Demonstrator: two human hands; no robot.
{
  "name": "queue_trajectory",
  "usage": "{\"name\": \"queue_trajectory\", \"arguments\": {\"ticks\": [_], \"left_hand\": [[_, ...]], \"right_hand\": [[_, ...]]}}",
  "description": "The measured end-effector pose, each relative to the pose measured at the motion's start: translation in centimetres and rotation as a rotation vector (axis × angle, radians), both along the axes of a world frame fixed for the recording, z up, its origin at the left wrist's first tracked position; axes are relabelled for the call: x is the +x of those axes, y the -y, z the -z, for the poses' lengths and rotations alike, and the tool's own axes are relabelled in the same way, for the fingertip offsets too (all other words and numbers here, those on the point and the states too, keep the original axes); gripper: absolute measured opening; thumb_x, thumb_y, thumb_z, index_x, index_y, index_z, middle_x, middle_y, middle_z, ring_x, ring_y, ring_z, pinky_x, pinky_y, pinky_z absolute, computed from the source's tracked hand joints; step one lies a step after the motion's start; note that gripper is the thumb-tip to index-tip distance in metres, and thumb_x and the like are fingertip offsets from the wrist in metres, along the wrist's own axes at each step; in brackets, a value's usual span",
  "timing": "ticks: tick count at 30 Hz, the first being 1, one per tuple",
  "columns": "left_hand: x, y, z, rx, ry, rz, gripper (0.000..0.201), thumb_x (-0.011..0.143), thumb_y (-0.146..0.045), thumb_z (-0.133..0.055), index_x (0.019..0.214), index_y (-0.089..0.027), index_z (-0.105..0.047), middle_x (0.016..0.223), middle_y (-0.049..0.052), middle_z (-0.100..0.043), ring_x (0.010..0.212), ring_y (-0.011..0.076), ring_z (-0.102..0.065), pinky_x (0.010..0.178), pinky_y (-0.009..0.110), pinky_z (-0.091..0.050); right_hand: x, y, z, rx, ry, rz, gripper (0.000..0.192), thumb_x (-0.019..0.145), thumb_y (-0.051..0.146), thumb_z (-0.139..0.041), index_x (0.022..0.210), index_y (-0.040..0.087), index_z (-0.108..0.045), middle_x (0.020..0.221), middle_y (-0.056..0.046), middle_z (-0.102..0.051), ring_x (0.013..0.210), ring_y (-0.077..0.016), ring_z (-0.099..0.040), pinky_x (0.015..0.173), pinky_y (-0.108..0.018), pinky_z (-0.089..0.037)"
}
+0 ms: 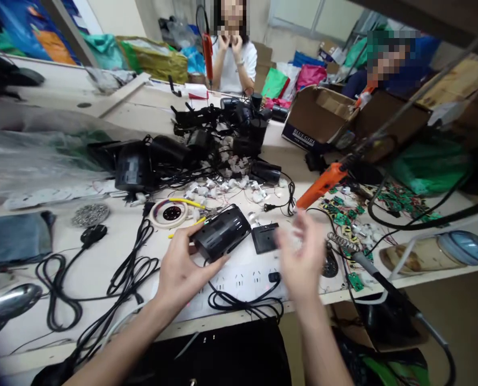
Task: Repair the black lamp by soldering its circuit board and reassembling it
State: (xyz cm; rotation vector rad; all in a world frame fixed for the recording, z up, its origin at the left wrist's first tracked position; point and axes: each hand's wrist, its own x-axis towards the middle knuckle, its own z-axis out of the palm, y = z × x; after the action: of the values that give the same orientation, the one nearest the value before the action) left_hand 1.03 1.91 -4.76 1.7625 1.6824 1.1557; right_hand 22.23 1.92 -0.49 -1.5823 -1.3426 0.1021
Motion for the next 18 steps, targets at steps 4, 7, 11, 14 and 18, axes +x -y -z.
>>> {"name": "queue_trajectory", "arguments": {"ticks": [4,7,11,14,18], "left_hand": [[0.8,0.5,-2.0,-0.045,0.088,-0.026,0.069,0.061,-0.048,-0.079,0.116,-0.016,-0.052,0.111,0.012,-0.061,0.103,0.0303,-0.062,0.087,0.047,-0.055],[0.4,0.8,-4.0,-0.229,0.283,-0.085,0.076,0.055,-0.051,-0.083,0.117,-0.018,-0.052,0.112,0.010,-0.062,0.094,0.0270,-0.065,0.081,0.044,-0.057],[0.1,1.0,-5.0,-0.241,0.568,-0.158,0.072,0.052,-0.043,-0.087,0.111,-0.020,-0.053,0.110,0.007,-0.064,0.098,0.0235,-0.064,0.081,0.035,-0.056],[0.9,1.4,-4.6,-0.290,0.738,-0.106,0.066,0.053,-0.041,-0.087,0.107,-0.019,-0.055,0.104,0.005,-0.066,0.097,0.0221,-0.064,0.081,0.031,-0.054],[2.6,2.3,-4.5,-0.328,0.746,0.019,0.055,0.064,-0.044,-0.078,0.107,-0.017,-0.056,0.102,0.006,-0.067,0.094,0.0221,-0.065,0.077,0.031,-0.055]], "right_hand": [[-3.8,2.9,0.7,-0.155,0.080,-0.387,0.052,0.090,0.043,-0.063,0.134,0.018,-0.053,0.121,-0.015,-0.056,0.114,-0.0281,-0.056,0.090,-0.042,-0.052],[-1.0,3.3,0.9,-0.110,0.081,-0.286,0.023,0.097,0.031,-0.051,0.111,0.018,-0.063,0.103,-0.010,-0.063,0.093,-0.0227,-0.062,0.077,-0.035,-0.053],[4.5,4.7,2.1,-0.206,0.202,-0.279,0.018,0.094,0.021,-0.049,0.095,0.018,-0.066,0.088,-0.008,-0.065,0.081,-0.0218,-0.063,0.071,-0.034,-0.052],[5.5,5.8,3.4,-0.296,0.217,-0.445,0.018,0.090,0.018,-0.054,0.102,0.019,-0.067,0.095,-0.007,-0.066,0.084,-0.0212,-0.064,0.076,-0.034,-0.053],[4.4,6.2,4.6,-0.319,0.253,-0.536,0.018,0.091,0.013,-0.048,0.102,0.015,-0.063,0.099,-0.011,-0.065,0.096,-0.0248,-0.060,0.087,-0.039,-0.049]]}}
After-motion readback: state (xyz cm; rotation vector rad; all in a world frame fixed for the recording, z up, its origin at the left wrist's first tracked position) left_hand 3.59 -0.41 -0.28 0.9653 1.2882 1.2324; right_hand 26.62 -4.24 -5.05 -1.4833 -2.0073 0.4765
